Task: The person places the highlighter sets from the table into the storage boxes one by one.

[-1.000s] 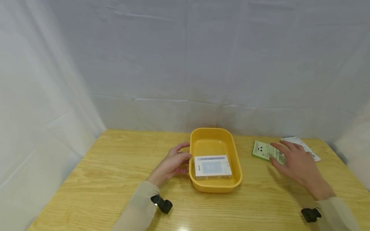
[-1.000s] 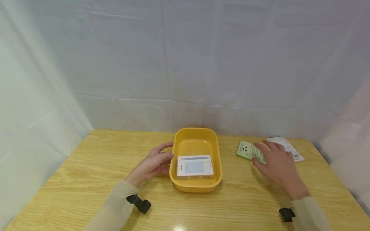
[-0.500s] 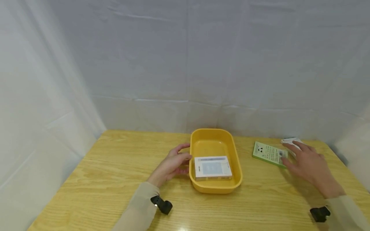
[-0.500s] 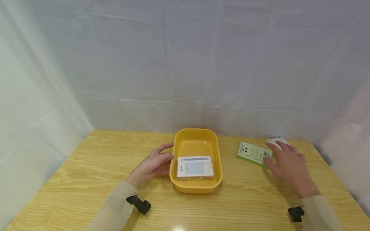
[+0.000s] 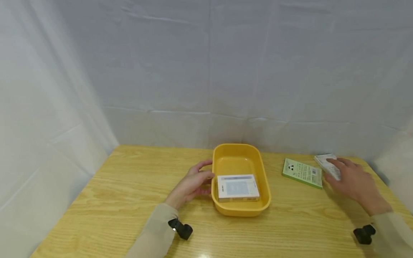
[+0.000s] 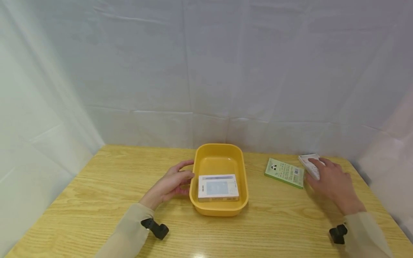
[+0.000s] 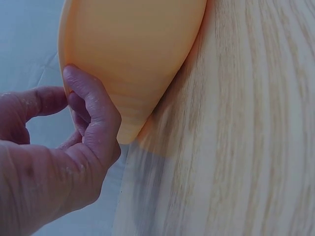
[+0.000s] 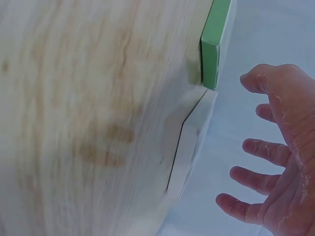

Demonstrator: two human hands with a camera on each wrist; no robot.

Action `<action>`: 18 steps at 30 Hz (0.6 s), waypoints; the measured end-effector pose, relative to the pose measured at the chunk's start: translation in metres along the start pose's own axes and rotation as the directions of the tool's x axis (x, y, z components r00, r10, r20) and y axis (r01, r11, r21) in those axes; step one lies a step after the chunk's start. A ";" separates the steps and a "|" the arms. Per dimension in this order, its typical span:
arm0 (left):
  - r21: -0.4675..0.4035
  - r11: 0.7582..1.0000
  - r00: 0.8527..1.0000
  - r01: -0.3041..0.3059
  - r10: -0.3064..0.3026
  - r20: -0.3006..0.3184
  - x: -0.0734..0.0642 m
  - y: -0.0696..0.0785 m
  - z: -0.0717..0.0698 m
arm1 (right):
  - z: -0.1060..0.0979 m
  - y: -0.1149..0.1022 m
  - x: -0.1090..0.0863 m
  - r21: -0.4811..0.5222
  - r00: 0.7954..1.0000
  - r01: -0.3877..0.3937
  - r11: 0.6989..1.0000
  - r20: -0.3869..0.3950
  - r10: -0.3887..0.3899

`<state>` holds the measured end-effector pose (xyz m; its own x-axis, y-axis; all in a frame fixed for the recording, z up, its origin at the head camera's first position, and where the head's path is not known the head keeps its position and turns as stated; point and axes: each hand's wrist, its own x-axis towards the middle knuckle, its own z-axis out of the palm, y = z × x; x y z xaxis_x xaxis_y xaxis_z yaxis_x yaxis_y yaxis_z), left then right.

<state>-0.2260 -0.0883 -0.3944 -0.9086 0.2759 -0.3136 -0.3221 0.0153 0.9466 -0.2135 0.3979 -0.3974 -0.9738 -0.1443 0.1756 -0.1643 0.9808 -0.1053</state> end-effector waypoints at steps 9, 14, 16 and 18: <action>0.008 1.000 1.000 -0.001 0.001 0.010 0.000 0.000 0.000 | 0.001 0.017 0.007 0.001 0.997 -0.017 1.000 0.072 0.017; 0.003 1.000 1.000 -0.006 0.006 0.013 0.001 -0.001 0.000 | 0.003 0.026 0.012 -0.013 0.993 -0.023 1.000 0.118 0.025; 0.003 1.000 1.000 -0.008 0.008 0.011 0.001 -0.001 0.000 | 0.004 0.029 0.014 -0.011 0.989 -0.026 1.000 0.143 0.027; 0.001 1.000 1.000 -0.008 0.008 0.011 0.001 -0.001 0.000 | 0.006 0.033 0.016 -0.003 0.987 -0.023 1.000 0.160 0.023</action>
<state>-0.2263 -0.0884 -0.3956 -0.9083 0.2861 -0.3052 -0.3145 0.0141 0.9491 -0.2349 0.4268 -0.4038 -0.9900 -0.1407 0.0141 -0.1414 0.9842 -0.1065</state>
